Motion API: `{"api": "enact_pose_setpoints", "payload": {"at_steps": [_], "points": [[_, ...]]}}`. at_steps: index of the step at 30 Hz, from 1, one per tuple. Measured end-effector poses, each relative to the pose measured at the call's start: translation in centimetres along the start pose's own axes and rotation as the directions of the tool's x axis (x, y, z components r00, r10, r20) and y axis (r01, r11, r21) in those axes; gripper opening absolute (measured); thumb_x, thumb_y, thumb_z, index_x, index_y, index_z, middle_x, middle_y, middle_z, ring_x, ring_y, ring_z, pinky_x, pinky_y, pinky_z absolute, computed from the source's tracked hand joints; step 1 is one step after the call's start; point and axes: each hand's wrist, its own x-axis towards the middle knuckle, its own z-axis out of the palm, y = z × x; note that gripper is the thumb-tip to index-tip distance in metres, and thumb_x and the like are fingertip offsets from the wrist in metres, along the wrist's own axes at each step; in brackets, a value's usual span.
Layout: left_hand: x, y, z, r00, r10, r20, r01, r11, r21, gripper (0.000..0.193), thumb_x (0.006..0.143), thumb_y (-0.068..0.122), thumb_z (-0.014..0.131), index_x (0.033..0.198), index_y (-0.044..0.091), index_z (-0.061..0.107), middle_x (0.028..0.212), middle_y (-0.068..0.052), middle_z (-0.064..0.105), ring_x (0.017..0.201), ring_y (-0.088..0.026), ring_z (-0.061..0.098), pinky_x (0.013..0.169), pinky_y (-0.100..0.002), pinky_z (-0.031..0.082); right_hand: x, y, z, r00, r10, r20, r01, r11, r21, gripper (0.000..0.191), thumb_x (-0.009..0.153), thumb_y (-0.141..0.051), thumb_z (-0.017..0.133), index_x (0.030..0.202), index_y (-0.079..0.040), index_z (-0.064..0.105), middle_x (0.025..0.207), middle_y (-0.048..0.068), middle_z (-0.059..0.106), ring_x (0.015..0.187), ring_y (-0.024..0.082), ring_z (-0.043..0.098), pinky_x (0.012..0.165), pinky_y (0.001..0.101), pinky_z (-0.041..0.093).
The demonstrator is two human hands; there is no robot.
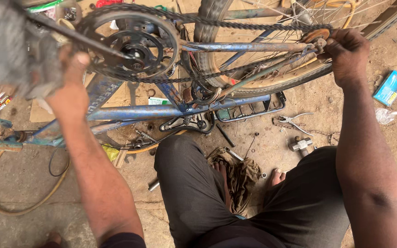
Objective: The person is repairing a bicycle chain. They use pliers to connect the chain links, route the chain around the gears, and apply lubricant from a bottle to the chain.
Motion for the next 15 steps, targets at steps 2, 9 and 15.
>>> {"api": "enact_pose_setpoints", "payload": {"at_steps": [2,9,15], "points": [[-1.5,-1.5,0.5,0.987,-0.162,0.013,0.162,0.985,-0.051,0.031,0.090,0.021,0.086,0.107,0.004,0.066,0.099,-0.001,0.065,0.093,-0.011,0.058,0.085,-0.027,0.047,-0.1,0.0,-0.1,1.000,-0.018,-0.005,0.018,1.000,-0.013,0.014,0.107,0.010,0.057,0.106,-0.002,0.063,0.105,0.012,0.072,0.094,0.017,0.074,0.087,0.0347,0.066],[-4.6,-4.0,1.3,0.993,-0.090,0.082,0.101,0.984,-0.144,0.026,0.099,0.011,0.092,0.100,0.001,0.068,0.083,0.001,0.060,0.073,-0.008,0.050,0.066,-0.025,0.040,0.2,0.8,-0.4,0.999,-0.034,0.007,0.034,0.999,-0.039,0.017,0.103,0.013,0.054,0.100,-0.003,0.060,0.102,0.012,0.070,0.093,0.019,0.074,0.088,0.0361,0.065],[-3.7,-2.2,1.1,0.995,-0.005,0.100,0.021,0.987,-0.157,0.018,0.106,0.008,0.085,0.111,0.002,0.068,0.097,-0.003,0.070,0.081,-0.011,0.066,0.076,-0.025,0.056,0.6,1.8,-0.8,1.000,-0.021,-0.022,0.021,1.000,0.009,0.013,0.105,0.013,0.060,0.106,0.001,0.064,0.099,0.010,0.068,0.087,0.019,0.070,0.080,0.0340,0.064]]}}
